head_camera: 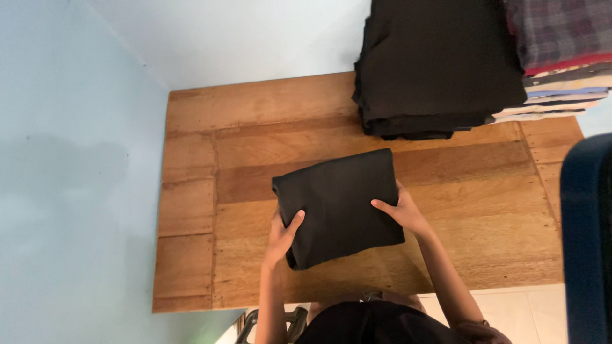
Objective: The person folds pairs of dark trousers on a wooden table and places them on a stack of folded laundry.
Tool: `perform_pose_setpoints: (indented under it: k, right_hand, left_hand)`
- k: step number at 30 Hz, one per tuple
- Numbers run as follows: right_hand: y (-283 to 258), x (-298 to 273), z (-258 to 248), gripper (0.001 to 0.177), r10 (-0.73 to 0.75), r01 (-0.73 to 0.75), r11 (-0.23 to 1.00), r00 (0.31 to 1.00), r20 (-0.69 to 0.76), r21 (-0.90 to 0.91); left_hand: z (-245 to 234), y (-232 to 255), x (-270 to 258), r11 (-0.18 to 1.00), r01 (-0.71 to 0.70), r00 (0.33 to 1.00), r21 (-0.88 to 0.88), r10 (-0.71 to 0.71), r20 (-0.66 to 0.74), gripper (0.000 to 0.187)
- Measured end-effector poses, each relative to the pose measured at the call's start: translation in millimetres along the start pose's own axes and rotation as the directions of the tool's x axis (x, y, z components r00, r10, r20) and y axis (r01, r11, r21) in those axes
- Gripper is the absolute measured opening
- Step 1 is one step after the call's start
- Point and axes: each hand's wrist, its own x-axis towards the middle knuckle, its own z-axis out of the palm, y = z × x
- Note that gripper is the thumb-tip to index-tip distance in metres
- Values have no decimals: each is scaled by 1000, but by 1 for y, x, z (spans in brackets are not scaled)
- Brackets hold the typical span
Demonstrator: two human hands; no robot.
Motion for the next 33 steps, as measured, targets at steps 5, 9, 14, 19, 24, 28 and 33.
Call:
perform_pose_setpoints:
  k: [5,9,14,19,24,28,33]
  right_hand:
    - [-76,0,-70,77,-266,257,963,952,-153,-76]
    - [-151,36,-159,62,-505,491,863,846,-172,-119]
    - [-180,130,-268,46,-463,427,886,829,-314,-181]
    - [-108,232,-299,64,-512,189,695,808,-292,-694]
    - [-93,236,-304,64,-493,210,697,834,-246,-686]
    - [-108,219,-297,69,-481,251,688,860,-168,-681]
    - [-142,197,-274,72,-313,-49,575,909,-276,-816]
  left_hand:
    - [40,73,29,975,-214,970,-57,219,104,62]
    - [106,139,92,892,-449,889,-55,452,75,61]
    - [193,184,230,849,-528,849,3,528,24,71]
    - [238,129,347,902,-364,925,231,380,-27,83]
    - [226,104,369,949,-214,975,231,224,-16,91]
    - [222,124,363,924,-209,975,319,223,-6,90]
    - [235,149,346,718,-145,946,681,303,-118,93]
